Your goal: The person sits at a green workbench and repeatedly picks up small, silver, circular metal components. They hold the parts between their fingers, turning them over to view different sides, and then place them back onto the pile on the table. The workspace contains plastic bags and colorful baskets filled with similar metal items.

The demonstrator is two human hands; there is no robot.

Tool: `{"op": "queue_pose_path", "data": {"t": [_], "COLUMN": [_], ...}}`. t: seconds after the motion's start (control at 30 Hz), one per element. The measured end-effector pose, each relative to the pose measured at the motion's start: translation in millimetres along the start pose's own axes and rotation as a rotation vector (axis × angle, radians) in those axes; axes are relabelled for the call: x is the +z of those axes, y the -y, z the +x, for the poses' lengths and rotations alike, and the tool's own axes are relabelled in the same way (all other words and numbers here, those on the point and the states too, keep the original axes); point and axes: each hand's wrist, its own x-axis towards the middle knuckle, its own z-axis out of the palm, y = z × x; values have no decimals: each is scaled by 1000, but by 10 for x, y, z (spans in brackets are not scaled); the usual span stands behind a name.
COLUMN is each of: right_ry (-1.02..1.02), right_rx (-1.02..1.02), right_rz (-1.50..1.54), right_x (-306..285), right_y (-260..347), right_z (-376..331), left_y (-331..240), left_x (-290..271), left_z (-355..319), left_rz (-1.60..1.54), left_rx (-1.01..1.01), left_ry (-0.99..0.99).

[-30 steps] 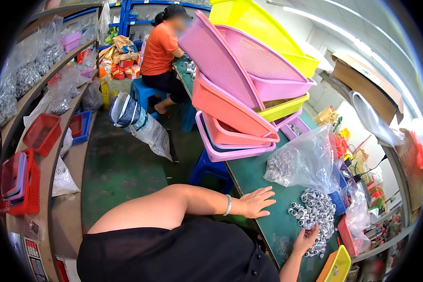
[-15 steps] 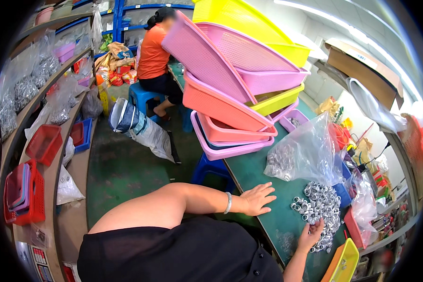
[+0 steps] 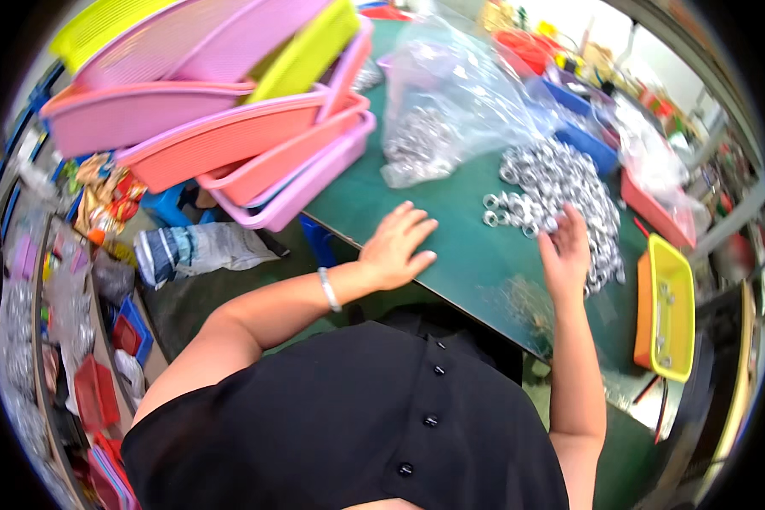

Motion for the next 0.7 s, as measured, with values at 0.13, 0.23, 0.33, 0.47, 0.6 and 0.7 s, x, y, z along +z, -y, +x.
{"op": "queue_pose_path", "data": {"t": [0.13, 0.23, 0.33, 0.47, 0.6, 0.7], "right_ry": [18, 45, 63, 69, 12, -7], "right_rx": [-5, -28, -84, -132, -106, -87], "right_rz": [-9, 1, 111, 149, 46, 47], "right_x": [-131, -97, -18, -17, -61, -132], "right_y": [160, 251, 225, 116, 71, 42], "right_z": [74, 137, 182, 173, 89, 58], "left_y": [-32, -80, -226, -472, -815, -967], "left_x": [-10, -13, 27, 235, 460, 510], "left_z": [124, 285, 584, 982, 1124, 1019], "left_rz": [-75, -112, -282, -639, -772, -783], "left_rx": [62, 112, 94, -37, 4, 158], "left_ry": [41, 46, 73, 170, 251, 323]}}
